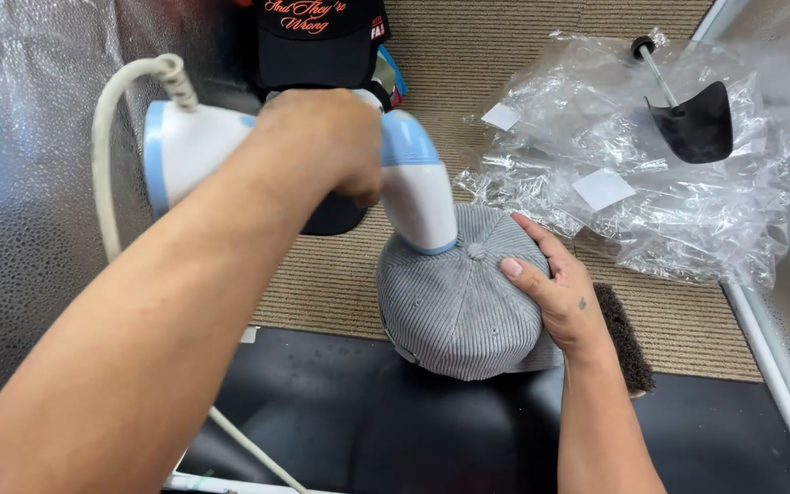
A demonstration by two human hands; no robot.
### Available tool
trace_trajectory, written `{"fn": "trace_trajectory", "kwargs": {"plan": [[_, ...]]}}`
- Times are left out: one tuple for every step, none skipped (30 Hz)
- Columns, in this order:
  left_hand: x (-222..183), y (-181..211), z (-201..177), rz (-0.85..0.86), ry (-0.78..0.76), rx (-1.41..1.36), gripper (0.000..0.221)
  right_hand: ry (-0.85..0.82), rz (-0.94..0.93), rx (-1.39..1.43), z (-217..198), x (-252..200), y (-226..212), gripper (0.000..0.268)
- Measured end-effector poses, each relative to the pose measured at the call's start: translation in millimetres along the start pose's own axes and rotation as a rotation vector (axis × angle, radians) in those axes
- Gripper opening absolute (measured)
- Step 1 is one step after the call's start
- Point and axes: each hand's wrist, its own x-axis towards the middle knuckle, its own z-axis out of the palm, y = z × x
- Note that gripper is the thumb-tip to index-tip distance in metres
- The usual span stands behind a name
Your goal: Brushing the interior and exterior of a grey cap with a wooden brush and then steaming it with a handheld steamer to remove wrinkles.
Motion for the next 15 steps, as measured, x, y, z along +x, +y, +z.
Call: {"fn": "trace_trajectory", "kwargs": {"plan": [[-2, -2, 1, -0.002, 0.005, 0.002, 0.059, 0.001, -0.006, 0.002, 0, 0, 4, 0.078], [-4, -4, 2, 0.026, 0.055, -0.064, 0.055, 0.008, -0.046, 0.035, -1, 1, 7, 0.073], [-5, -4, 4, 0.056, 0.105, -0.130, 0.050, 0.017, -0.085, 0.066, -1, 1, 11, 0.068], [-2, -2, 2, 0.057, 0.109, -0.128, 0.050, 0.020, -0.089, 0.068, -1, 3, 10, 0.068], [2, 2, 1, 0.058, 0.125, -0.153, 0.047, 0.015, -0.092, 0.049, -1, 3, 11, 0.067], [7, 5, 0, 0.058, 0.141, -0.178, 0.043, 0.011, -0.095, 0.030, -2, 3, 11, 0.067], [16, 14, -2, 0.061, 0.142, -0.179, 0.043, 0.014, -0.096, 0.028, -3, 3, 11, 0.067], [25, 23, -4, 0.114, 0.163, -0.128, 0.045, 0.009, -0.100, 0.003, -4, 3, 12, 0.068], [34, 31, -6, 0.165, 0.183, -0.076, 0.047, 0.002, -0.103, -0.021, -5, 2, 12, 0.070], [40, 43, -8, 0.165, 0.183, -0.077, 0.047, 0.002, -0.103, -0.022, -6, 4, 15, 0.070], [46, 55, -10, 0.203, 0.209, -0.037, 0.040, 0.008, -0.086, 0.016, -7, 6, 18, 0.070], [53, 66, -11, 0.239, 0.236, 0.004, 0.034, 0.014, -0.070, 0.054, -9, 7, 21, 0.069], [51, 72, -13, 0.236, 0.235, 0.004, 0.034, 0.011, -0.070, 0.056, -7, 6, 18, 0.069], [50, 77, -14, 0.255, 0.243, 0.000, 0.033, 0.007, -0.056, 0.051, -6, 4, 15, 0.067], [48, 82, -17, 0.274, 0.255, -0.003, 0.032, 0.004, -0.045, 0.046, -4, 3, 11, 0.065]]}}
